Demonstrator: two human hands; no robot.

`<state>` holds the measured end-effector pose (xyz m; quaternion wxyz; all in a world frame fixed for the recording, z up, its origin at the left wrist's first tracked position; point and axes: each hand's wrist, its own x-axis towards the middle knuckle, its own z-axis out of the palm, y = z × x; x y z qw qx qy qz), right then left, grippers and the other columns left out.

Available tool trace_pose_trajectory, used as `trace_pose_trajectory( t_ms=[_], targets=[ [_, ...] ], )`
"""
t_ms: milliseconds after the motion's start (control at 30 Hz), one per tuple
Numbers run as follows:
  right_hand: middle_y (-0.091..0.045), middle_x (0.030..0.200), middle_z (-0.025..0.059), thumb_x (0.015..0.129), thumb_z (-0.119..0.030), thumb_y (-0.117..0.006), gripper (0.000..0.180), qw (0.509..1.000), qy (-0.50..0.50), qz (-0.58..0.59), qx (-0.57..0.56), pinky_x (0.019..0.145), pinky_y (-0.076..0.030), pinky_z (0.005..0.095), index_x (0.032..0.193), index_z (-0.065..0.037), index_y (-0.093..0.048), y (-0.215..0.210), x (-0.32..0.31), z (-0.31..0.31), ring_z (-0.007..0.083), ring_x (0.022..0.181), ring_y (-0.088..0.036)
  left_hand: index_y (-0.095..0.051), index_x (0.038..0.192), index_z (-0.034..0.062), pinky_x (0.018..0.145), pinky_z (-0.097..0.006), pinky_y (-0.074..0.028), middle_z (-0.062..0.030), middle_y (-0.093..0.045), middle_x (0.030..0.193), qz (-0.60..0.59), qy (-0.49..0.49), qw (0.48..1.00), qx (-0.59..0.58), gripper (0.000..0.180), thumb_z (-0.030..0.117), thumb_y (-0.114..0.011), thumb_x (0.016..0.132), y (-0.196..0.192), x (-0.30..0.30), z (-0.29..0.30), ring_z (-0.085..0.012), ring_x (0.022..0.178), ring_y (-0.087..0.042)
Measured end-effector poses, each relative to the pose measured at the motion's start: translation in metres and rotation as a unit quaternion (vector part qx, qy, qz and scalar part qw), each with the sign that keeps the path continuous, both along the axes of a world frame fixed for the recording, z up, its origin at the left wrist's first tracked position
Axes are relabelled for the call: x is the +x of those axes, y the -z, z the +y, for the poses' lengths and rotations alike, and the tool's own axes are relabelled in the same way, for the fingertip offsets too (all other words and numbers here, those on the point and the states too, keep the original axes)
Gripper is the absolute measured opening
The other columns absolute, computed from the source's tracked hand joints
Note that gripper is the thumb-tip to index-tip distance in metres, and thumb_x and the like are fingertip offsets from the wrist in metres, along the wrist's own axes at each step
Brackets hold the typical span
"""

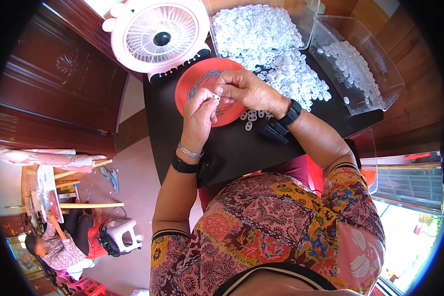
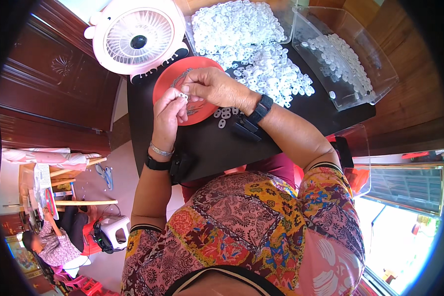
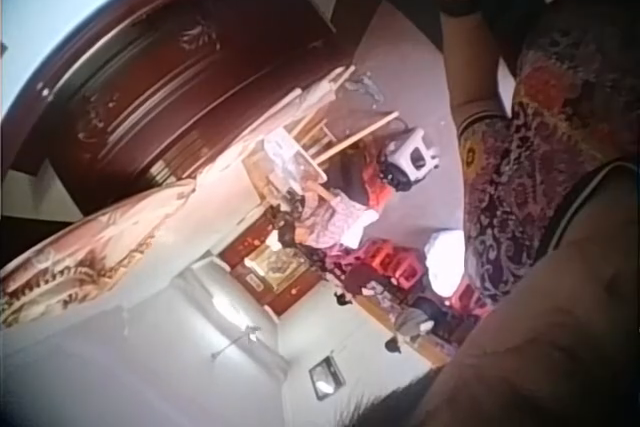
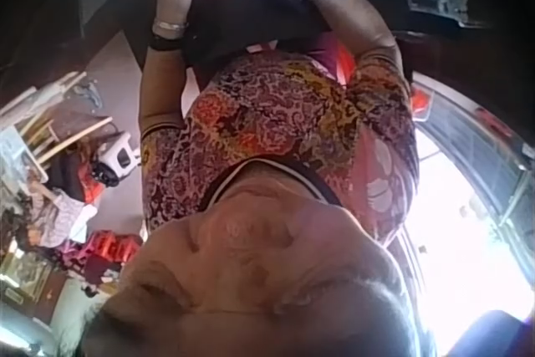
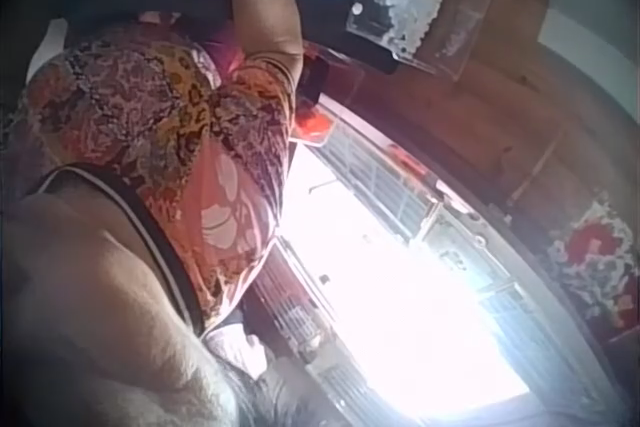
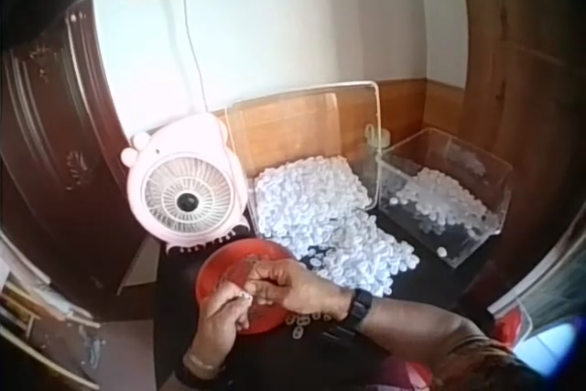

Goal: The recorder is manually assembling small white plastic rings onto circular wire frames at a table.

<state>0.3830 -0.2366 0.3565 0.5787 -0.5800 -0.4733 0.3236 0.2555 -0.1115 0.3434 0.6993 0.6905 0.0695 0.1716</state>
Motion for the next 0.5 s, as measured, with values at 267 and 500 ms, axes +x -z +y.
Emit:
trace_pose_trajectory(
  t_ms=[267, 500],
  targets=[
    [-0.055, 0.069, 0.008, 0.091, -0.019, -0.057, 0.019, 0.98, 0.061, -0.191, 0.009, 0.062, -0.045, 0.0321, 0.08, -0.003, -0.056, 0.0004, -0.002, -0.0018, 0.0201, 0.065, -0.056, -0.047, 0.07, 0.0047, 0.045, -0.021, -0.034, 0.0018, -0.044, 0.057, 0.003, -0.01, 1.0, 0.018, 0.017, 0.011, -0.05, 0.086, 0.0034, 0.0014, -0.0025, -0.005, 0.049, -0.041],
    [-0.053, 0.067, 0.0084, 0.091, -0.017, -0.056, 0.02, 0.964, 0.052, -0.26, 0.029, 0.06, -0.043, 0.0298, 0.08, 0.0, -0.055, 0.003, -0.0018, -0.0012, 0.0177, 0.062, -0.052, -0.046, 0.069, 0.0066, 0.045, -0.021, -0.033, 0.0017, -0.041, 0.059, 0.029, 0.009, 0.999, 0.024, 0.017, 0.013, -0.05, 0.084, -0.0007, -0.0009, -0.0012, -0.0077, 0.048, -0.042]
  ],
)
